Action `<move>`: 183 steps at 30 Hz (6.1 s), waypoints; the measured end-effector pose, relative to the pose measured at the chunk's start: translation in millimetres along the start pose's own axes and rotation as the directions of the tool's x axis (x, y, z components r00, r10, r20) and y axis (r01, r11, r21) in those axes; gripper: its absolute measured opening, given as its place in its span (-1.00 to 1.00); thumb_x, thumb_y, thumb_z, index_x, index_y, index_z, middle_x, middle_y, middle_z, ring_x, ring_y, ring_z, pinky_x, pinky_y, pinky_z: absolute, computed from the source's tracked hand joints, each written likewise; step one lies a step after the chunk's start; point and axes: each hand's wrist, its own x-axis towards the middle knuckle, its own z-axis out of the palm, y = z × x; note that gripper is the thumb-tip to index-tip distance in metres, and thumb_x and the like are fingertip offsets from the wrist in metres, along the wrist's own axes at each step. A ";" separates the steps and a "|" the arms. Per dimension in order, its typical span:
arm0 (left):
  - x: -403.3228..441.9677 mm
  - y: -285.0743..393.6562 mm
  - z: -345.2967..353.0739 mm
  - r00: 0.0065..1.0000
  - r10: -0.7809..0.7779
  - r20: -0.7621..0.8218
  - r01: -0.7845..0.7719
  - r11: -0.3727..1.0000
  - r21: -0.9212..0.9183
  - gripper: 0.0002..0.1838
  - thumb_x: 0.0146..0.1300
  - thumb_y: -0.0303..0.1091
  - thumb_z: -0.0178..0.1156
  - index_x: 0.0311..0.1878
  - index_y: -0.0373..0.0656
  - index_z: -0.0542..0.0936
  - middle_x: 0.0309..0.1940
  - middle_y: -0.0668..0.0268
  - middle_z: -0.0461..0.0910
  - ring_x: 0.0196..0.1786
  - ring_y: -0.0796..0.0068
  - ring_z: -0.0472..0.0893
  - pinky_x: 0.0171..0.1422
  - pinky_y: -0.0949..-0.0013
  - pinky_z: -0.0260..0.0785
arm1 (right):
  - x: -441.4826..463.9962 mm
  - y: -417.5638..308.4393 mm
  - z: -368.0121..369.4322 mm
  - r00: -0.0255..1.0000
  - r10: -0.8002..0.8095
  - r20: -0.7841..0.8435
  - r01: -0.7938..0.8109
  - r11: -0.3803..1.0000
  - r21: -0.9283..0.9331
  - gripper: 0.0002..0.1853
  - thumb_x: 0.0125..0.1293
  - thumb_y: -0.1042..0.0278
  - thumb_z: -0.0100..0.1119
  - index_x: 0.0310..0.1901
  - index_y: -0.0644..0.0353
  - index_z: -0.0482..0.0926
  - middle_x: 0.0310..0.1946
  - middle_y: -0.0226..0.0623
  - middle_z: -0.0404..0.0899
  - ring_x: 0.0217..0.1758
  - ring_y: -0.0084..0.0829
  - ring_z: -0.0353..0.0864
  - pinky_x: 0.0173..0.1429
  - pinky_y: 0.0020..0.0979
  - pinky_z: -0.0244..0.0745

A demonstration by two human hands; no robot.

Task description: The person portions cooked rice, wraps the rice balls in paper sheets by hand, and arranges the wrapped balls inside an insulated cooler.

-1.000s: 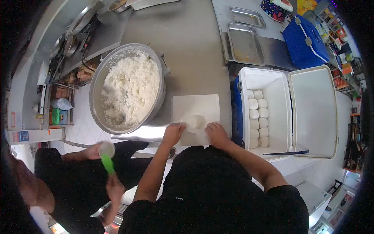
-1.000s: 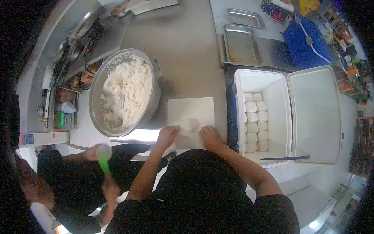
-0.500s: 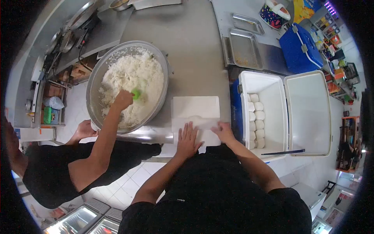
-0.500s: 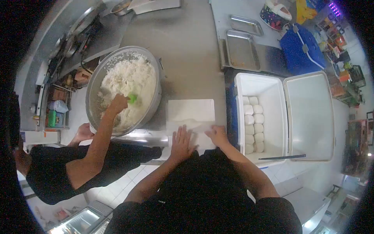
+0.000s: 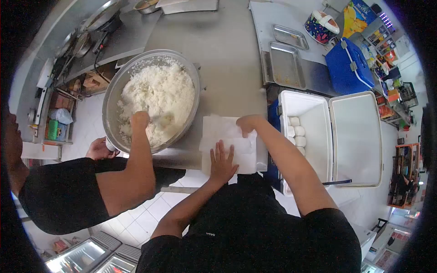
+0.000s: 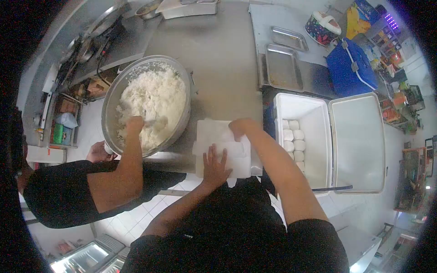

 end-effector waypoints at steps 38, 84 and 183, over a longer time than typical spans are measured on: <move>47.7 -121.3 5.9 0.996 0.074 0.056 -0.073 0.997 -0.022 -0.71 0.39 -0.43 0.15 0.14 -0.19 0.63 -0.02 0.03 0.67 0.06 0.04 0.67 0.15 0.03 0.57 | -25.3 -64.6 178.9 0.582 0.195 -0.789 0.019 0.967 0.253 -0.81 0.33 0.47 0.16 -0.09 0.35 0.60 -0.03 -0.01 0.64 0.13 0.02 0.63 0.21 -0.05 0.55; 71.1 16.1 -51.9 0.934 -0.115 0.337 0.352 0.442 -0.825 -0.10 0.26 -0.49 0.42 0.57 -0.09 0.10 0.45 0.11 0.40 0.49 0.17 0.41 0.46 -0.01 0.34 | -82.8 216.4 200.3 0.113 0.926 -0.361 0.158 0.342 0.926 -0.37 0.38 0.21 0.35 0.39 0.19 0.33 0.16 0.07 0.60 0.20 0.12 0.62 0.25 -0.06 0.50; -5.3 -72.9 -19.0 0.925 0.167 -0.342 -0.161 0.986 0.043 -0.34 0.16 -0.05 0.41 0.26 -0.24 0.58 0.46 -0.08 0.39 0.55 -0.13 0.32 0.60 -0.24 0.10 | -70.1 -107.0 204.9 0.512 0.104 -0.853 -0.010 0.993 0.116 -0.30 0.39 0.03 0.27 0.46 0.23 0.42 0.48 0.02 0.35 0.65 -0.07 0.21 0.54 0.22 0.12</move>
